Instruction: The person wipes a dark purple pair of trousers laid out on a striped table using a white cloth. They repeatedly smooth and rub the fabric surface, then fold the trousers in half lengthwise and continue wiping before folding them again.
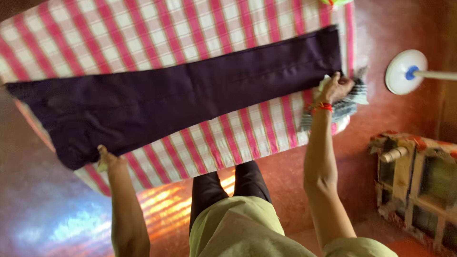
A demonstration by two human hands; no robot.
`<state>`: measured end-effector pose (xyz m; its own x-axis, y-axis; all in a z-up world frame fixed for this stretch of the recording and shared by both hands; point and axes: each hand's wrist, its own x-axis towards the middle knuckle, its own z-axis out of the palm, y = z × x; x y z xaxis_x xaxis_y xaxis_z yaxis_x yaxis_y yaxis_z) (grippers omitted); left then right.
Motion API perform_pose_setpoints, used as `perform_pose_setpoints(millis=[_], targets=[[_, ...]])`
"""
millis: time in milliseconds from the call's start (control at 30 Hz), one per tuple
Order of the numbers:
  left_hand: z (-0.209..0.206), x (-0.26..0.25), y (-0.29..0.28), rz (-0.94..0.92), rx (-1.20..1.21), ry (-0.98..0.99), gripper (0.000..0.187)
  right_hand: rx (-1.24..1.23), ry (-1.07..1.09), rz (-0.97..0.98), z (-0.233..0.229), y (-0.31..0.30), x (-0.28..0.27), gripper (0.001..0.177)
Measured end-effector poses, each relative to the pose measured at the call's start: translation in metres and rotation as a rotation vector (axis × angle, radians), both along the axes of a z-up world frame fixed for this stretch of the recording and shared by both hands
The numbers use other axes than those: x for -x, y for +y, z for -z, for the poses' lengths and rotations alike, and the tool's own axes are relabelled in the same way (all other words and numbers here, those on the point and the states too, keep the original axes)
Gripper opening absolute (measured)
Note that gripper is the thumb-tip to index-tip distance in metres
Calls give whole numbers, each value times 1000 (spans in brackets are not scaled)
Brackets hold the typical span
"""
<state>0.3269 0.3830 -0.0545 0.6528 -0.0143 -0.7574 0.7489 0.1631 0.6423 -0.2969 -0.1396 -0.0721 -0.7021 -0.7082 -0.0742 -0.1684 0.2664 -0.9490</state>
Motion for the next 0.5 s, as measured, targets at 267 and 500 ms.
perform_pose_setpoints(millis=[267, 500], targets=[[9, -17, 22, -138, 144, 28, 50, -322, -198, -242, -23, -12, 5, 37], [-25, -14, 28, -318, -208, -213, 39, -181, -469, -183, -45, 14, -13, 26]])
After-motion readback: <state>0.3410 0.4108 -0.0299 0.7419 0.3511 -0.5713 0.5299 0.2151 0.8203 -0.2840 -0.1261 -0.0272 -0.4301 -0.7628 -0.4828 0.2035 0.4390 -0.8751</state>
